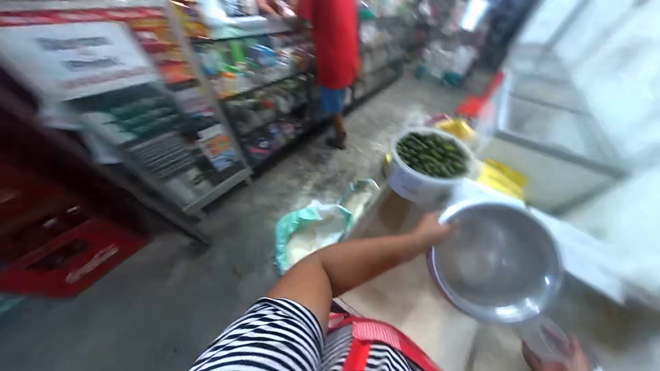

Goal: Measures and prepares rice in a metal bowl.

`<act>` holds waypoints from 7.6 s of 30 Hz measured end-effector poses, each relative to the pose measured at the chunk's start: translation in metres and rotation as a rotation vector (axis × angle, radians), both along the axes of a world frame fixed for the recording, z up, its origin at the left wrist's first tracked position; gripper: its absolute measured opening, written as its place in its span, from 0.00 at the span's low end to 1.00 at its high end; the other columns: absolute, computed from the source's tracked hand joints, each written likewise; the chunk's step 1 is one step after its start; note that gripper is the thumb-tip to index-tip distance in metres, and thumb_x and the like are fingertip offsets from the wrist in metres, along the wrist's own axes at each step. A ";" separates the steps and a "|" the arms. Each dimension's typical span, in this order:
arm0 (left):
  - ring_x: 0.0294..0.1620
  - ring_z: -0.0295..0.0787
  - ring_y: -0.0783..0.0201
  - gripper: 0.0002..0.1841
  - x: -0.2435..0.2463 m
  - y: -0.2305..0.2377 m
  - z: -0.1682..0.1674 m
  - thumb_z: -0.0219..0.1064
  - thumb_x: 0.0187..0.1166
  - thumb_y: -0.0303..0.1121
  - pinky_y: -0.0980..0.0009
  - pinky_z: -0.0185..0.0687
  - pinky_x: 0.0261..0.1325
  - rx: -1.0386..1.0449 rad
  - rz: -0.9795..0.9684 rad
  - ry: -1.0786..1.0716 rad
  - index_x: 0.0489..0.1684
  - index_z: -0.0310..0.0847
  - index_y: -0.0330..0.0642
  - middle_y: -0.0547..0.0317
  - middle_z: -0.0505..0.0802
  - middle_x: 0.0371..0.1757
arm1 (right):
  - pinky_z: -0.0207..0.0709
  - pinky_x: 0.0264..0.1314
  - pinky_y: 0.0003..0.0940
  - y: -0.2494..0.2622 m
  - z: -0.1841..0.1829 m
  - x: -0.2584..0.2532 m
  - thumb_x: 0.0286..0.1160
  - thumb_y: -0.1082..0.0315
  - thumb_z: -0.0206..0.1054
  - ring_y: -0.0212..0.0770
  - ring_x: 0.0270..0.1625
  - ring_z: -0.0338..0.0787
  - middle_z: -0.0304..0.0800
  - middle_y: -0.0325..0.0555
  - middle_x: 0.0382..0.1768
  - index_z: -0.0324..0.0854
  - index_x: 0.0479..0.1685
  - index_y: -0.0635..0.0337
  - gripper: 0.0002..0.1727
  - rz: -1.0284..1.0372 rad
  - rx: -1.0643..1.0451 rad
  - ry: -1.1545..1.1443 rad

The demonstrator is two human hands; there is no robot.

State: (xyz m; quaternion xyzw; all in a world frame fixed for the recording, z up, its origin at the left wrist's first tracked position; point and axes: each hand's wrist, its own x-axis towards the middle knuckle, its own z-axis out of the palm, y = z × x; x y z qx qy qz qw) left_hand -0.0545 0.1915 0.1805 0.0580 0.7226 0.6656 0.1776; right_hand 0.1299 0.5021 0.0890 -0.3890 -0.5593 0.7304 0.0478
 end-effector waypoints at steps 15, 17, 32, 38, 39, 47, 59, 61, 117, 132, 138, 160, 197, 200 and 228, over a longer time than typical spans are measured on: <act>0.87 0.70 0.50 0.21 -0.001 0.254 -0.041 0.67 0.80 0.30 0.57 0.64 0.89 0.006 -0.398 0.875 0.72 0.83 0.38 0.39 0.78 0.82 | 0.80 0.61 0.54 0.120 -0.066 0.023 0.94 0.57 0.50 0.52 0.66 0.83 0.78 0.54 0.72 0.71 0.80 0.54 0.22 -0.112 -0.079 -0.214; 0.88 0.67 0.45 0.22 0.006 0.267 -0.043 0.67 0.79 0.30 0.52 0.65 0.88 -0.015 -0.457 0.977 0.72 0.84 0.41 0.39 0.78 0.83 | 0.76 0.68 0.59 0.126 -0.070 0.022 0.92 0.63 0.54 0.57 0.74 0.78 0.76 0.58 0.77 0.71 0.82 0.56 0.23 0.020 0.053 -0.259; 0.87 0.66 0.35 0.23 0.039 0.322 -0.045 0.62 0.79 0.26 0.26 0.49 0.85 0.045 -0.655 1.670 0.66 0.89 0.63 0.48 0.83 0.79 | 0.66 0.79 0.68 0.156 -0.112 0.021 0.77 0.62 0.74 0.69 0.80 0.74 0.74 0.73 0.76 0.69 0.84 0.62 0.35 0.365 0.498 -0.606; 0.90 0.62 0.40 0.23 0.040 0.311 -0.037 0.60 0.82 0.27 0.25 0.42 0.85 0.024 -0.662 1.712 0.69 0.87 0.66 0.53 0.81 0.83 | 0.68 0.75 0.72 0.146 -0.115 0.027 0.75 0.60 0.76 0.73 0.77 0.76 0.76 0.74 0.74 0.69 0.84 0.60 0.37 0.479 0.550 -0.728; 0.89 0.64 0.39 0.23 0.039 0.305 -0.036 0.59 0.82 0.27 0.25 0.42 0.85 0.036 -0.649 1.660 0.69 0.88 0.65 0.51 0.82 0.82 | 0.69 0.74 0.71 0.145 -0.118 0.027 0.75 0.60 0.75 0.73 0.76 0.77 0.76 0.73 0.74 0.68 0.84 0.59 0.37 0.468 0.510 -0.719; 0.89 0.64 0.44 0.20 0.018 0.155 -0.035 0.66 0.80 0.27 0.53 0.60 0.91 0.086 -0.266 0.919 0.70 0.83 0.31 0.33 0.75 0.83 | 0.81 0.61 0.51 0.097 -0.078 0.009 0.91 0.58 0.55 0.49 0.64 0.85 0.80 0.53 0.72 0.67 0.82 0.55 0.24 0.265 0.038 -0.255; 0.49 0.94 0.64 0.22 0.054 -0.115 -0.118 0.61 0.89 0.35 0.62 0.93 0.53 -0.219 0.543 -0.198 0.77 0.69 0.35 0.51 0.92 0.54 | 0.78 0.63 0.58 -0.091 -0.215 -0.111 0.80 0.62 0.72 0.62 0.64 0.83 0.78 0.70 0.71 0.67 0.82 0.64 0.33 0.303 0.135 -0.390; 0.51 0.94 0.63 0.23 0.056 -0.121 -0.130 0.60 0.90 0.35 0.62 0.93 0.54 -0.250 0.587 -0.314 0.80 0.66 0.34 0.47 0.90 0.58 | 0.82 0.59 0.54 -0.096 -0.245 -0.123 0.81 0.60 0.71 0.60 0.62 0.85 0.76 0.69 0.73 0.64 0.84 0.64 0.35 0.106 0.026 -0.476; 0.53 0.91 0.58 0.23 -0.066 -0.060 -0.230 0.60 0.90 0.39 0.58 0.89 0.57 -0.309 0.695 -0.648 0.77 0.70 0.34 0.43 0.89 0.58 | 0.56 0.87 0.68 -0.013 -0.295 -0.316 0.81 0.61 0.62 0.71 0.86 0.65 0.68 0.72 0.82 0.70 0.82 0.67 0.31 0.526 1.093 -0.504; 0.50 0.94 0.59 0.21 -0.075 -0.060 -0.236 0.59 0.91 0.39 0.60 0.92 0.52 -0.291 0.743 -0.654 0.77 0.70 0.37 0.45 0.91 0.56 | 0.87 0.49 0.37 -0.013 -0.310 -0.293 0.87 0.70 0.58 0.40 0.46 0.87 0.81 0.48 0.54 0.66 0.76 0.56 0.21 -0.153 -0.374 -0.205; 0.51 0.94 0.58 0.21 -0.081 -0.052 -0.232 0.57 0.92 0.37 0.60 0.92 0.53 -0.212 0.730 -0.666 0.79 0.67 0.37 0.43 0.91 0.57 | 0.87 0.48 0.33 -0.035 -0.254 -0.291 0.84 0.79 0.58 0.35 0.45 0.88 0.81 0.44 0.52 0.66 0.72 0.60 0.20 0.062 -0.232 -0.064; 0.49 0.94 0.59 0.21 -0.073 -0.060 -0.240 0.57 0.92 0.37 0.61 0.92 0.52 -0.216 0.768 -0.672 0.77 0.69 0.36 0.44 0.91 0.55 | 0.69 0.80 0.63 -0.036 -0.334 -0.322 0.75 0.58 0.73 0.65 0.79 0.77 0.79 0.68 0.75 0.78 0.76 0.62 0.30 0.451 0.742 -0.610; 0.49 0.94 0.58 0.20 -0.076 -0.053 -0.239 0.56 0.92 0.39 0.60 0.93 0.50 -0.173 0.778 -0.693 0.76 0.70 0.38 0.44 0.92 0.54 | 0.58 0.84 0.68 -0.008 -0.276 -0.322 0.76 0.60 0.69 0.70 0.86 0.64 0.68 0.64 0.83 0.79 0.76 0.54 0.27 0.482 1.100 -0.399; 0.50 0.94 0.58 0.21 -0.070 -0.058 -0.240 0.56 0.92 0.38 0.60 0.93 0.51 -0.197 0.779 -0.687 0.77 0.69 0.37 0.44 0.91 0.55 | 0.64 0.81 0.70 -0.018 -0.309 -0.311 0.78 0.59 0.67 0.71 0.83 0.70 0.71 0.70 0.80 0.75 0.79 0.59 0.29 0.560 0.964 -0.663; 0.58 0.92 0.55 0.26 -0.006 -0.087 -0.169 0.55 0.92 0.45 0.56 0.90 0.58 -0.111 0.700 -0.593 0.83 0.66 0.40 0.41 0.88 0.63 | 0.89 0.51 0.42 -0.037 -0.157 -0.231 0.91 0.72 0.52 0.42 0.45 0.90 0.84 0.48 0.48 0.67 0.70 0.61 0.14 0.136 -0.198 0.079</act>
